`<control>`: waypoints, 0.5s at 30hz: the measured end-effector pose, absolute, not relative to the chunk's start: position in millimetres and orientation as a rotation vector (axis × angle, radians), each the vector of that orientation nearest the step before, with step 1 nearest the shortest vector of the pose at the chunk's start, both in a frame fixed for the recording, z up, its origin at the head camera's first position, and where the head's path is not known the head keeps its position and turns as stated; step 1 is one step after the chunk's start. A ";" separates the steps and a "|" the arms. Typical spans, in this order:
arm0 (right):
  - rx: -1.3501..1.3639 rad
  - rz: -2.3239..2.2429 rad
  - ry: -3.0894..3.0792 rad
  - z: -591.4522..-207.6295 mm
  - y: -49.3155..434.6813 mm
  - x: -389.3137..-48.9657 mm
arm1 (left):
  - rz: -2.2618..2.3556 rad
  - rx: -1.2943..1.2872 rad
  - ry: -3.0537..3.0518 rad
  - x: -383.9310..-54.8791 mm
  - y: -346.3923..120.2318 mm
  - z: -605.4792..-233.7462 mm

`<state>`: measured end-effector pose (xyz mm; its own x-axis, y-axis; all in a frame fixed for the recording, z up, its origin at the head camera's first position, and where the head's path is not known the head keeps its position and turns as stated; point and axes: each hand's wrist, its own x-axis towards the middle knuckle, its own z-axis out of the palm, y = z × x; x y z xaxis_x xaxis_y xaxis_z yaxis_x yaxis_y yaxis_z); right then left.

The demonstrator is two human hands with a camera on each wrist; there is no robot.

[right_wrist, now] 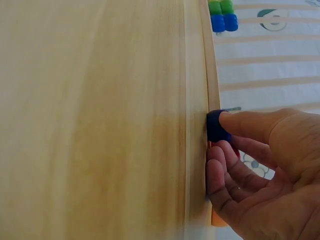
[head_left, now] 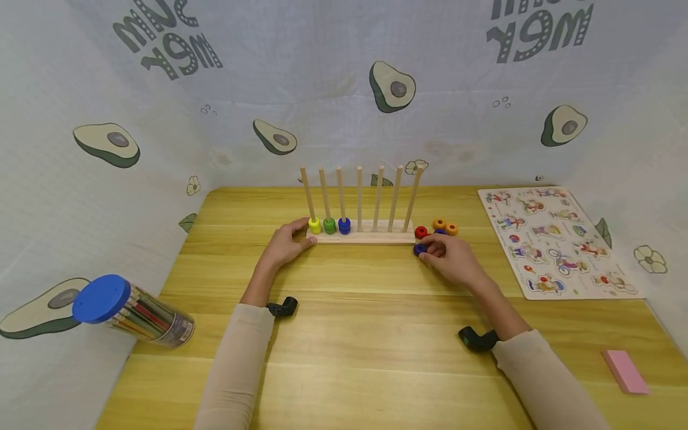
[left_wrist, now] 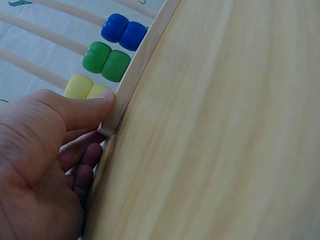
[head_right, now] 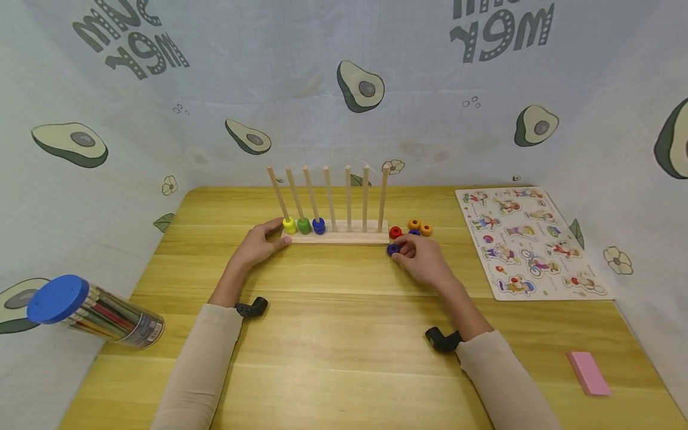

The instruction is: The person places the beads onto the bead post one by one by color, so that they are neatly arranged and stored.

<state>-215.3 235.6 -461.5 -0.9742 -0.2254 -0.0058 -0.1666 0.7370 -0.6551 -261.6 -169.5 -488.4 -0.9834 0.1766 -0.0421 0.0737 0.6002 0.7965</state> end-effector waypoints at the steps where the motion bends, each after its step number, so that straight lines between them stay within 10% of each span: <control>1: -0.323 -1.061 2.850 -461.4 235.8 -215.2 | 1.337 0.215 2.705 -261.8 -169.5 -488.6; 15: -0.379 -1.184 2.880 -436.2 247.0 -213.1 | 1.335 0.227 2.710 -261.6 -169.5 -487.2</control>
